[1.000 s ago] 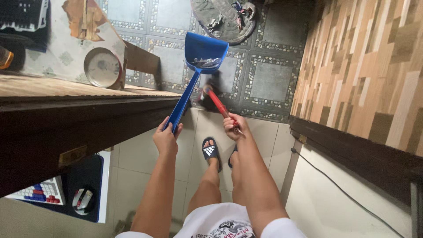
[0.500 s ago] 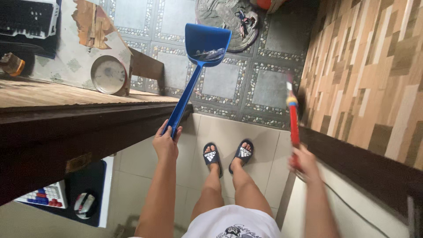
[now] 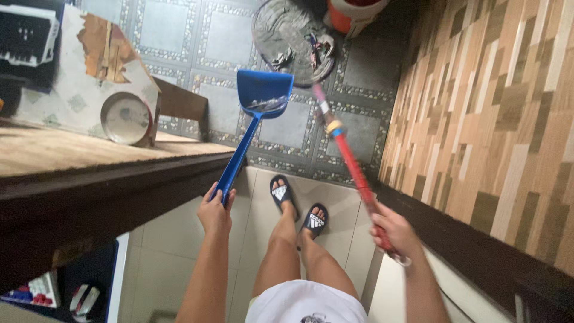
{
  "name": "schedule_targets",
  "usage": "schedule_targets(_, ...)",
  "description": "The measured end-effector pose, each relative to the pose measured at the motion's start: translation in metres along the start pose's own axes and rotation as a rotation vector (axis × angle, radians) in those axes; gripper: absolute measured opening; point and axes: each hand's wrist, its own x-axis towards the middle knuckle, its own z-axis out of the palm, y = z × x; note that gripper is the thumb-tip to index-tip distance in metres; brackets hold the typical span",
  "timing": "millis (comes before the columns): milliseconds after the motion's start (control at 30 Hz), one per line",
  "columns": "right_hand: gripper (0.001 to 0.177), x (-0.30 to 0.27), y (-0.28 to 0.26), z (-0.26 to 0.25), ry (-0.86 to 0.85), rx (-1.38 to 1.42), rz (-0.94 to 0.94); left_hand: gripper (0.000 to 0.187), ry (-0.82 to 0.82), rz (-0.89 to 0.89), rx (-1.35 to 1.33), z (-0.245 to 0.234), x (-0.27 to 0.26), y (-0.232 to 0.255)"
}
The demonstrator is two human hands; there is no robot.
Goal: The person sweeps debris from the floor into a dustpan using a broom and then places the tools against a wall.
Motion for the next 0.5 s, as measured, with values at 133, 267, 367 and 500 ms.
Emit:
schedule_targets(133, 0.064, 0.033, -0.023, -0.033, 0.102, 0.136, -0.005, 0.032, 0.03, -0.004, 0.035, 0.014, 0.019, -0.001)
schedule_targets(267, 0.018, 0.189, -0.06, -0.113, 0.104, -0.142, -0.166, 0.034, 0.0, -0.024, 0.025, 0.031, 0.046, 0.011)
schedule_targets(367, 0.017, 0.29, -0.115, -0.123, 0.198, 0.051, -0.201, 0.034, 0.019, -0.036, 0.021, 0.037, 0.062, 0.019)
schedule_targets(500, 0.019, 0.38, -0.163, -0.084, 0.34, 0.016, -0.059, 0.033, 0.046, -0.032, 0.067, 0.049, 0.079, 0.03)
